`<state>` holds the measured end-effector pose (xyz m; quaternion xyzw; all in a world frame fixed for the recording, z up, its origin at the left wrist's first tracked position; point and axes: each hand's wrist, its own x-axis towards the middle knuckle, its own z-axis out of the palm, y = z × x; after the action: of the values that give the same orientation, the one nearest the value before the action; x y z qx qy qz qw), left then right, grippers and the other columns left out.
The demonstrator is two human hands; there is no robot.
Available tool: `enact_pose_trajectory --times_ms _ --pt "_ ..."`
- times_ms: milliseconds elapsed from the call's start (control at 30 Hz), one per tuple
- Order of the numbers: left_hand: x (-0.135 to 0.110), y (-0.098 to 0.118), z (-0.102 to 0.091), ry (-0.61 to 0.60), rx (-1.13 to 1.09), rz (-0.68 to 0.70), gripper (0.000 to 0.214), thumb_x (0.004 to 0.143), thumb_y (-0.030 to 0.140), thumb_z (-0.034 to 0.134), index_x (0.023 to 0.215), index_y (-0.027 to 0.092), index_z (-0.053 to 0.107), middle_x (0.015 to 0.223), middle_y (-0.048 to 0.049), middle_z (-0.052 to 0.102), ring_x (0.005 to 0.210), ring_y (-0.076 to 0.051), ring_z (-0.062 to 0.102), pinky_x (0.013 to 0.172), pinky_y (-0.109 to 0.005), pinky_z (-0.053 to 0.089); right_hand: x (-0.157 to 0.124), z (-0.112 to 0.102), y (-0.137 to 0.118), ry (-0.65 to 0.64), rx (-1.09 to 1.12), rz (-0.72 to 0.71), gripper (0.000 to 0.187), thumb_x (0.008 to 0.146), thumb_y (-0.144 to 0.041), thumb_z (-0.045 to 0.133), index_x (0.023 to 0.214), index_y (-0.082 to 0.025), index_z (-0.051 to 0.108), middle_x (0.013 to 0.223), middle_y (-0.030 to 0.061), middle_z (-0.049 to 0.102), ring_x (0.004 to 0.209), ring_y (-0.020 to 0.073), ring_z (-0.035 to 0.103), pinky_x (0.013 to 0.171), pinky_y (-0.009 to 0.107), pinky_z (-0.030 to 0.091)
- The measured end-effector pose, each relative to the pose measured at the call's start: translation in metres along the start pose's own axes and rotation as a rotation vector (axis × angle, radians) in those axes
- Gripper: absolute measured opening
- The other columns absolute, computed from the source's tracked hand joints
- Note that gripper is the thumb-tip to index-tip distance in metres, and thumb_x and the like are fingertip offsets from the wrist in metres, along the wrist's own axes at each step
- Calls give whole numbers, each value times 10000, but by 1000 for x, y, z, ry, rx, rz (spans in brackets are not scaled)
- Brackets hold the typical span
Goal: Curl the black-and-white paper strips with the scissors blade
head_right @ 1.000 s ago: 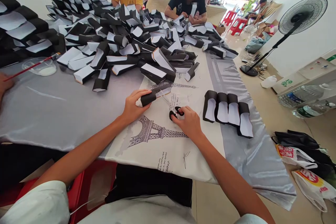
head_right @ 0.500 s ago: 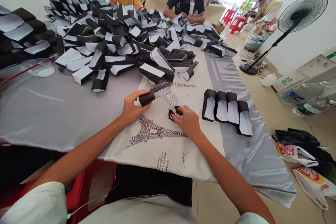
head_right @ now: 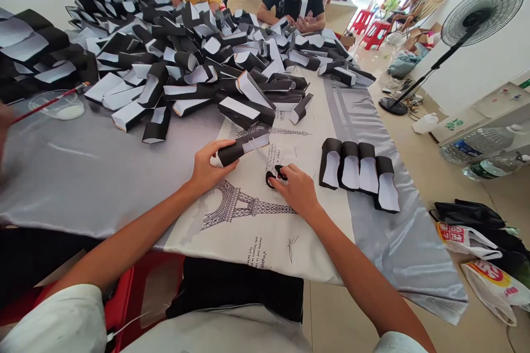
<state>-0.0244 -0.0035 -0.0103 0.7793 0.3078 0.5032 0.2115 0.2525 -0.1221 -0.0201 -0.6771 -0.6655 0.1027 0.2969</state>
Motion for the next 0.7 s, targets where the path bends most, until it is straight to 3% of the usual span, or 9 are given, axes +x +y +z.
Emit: enact_pose_trajectory --times_ms 367,600,700 --pt "-1 1 0 -5 49 -46 485 870 199 869 1341 274 780 1347 -70 816 1206 -293 768 1020 -456 631 -2 -3 0 -60 1 -75 351 1061 -497 628 839 -235 557 864 13 597 619 148 466 628 340 299" --pt "0 0 -1 14 43 -100 507 845 193 879 1339 262 784 1331 -66 824 1151 -283 773 1005 -446 624 -2 -7 -8 66 117 -10 307 1034 -446 617 828 -257 489 848 11 596 659 170 449 653 344 332" --pt "1 1 -1 5 43 -131 509 839 203 881 1335 262 785 1330 -65 825 1147 -283 771 999 -444 623 -3 -8 -14 77 127 51 313 946 -481 711 837 -259 519 894 12 644 648 161 441 649 343 350"
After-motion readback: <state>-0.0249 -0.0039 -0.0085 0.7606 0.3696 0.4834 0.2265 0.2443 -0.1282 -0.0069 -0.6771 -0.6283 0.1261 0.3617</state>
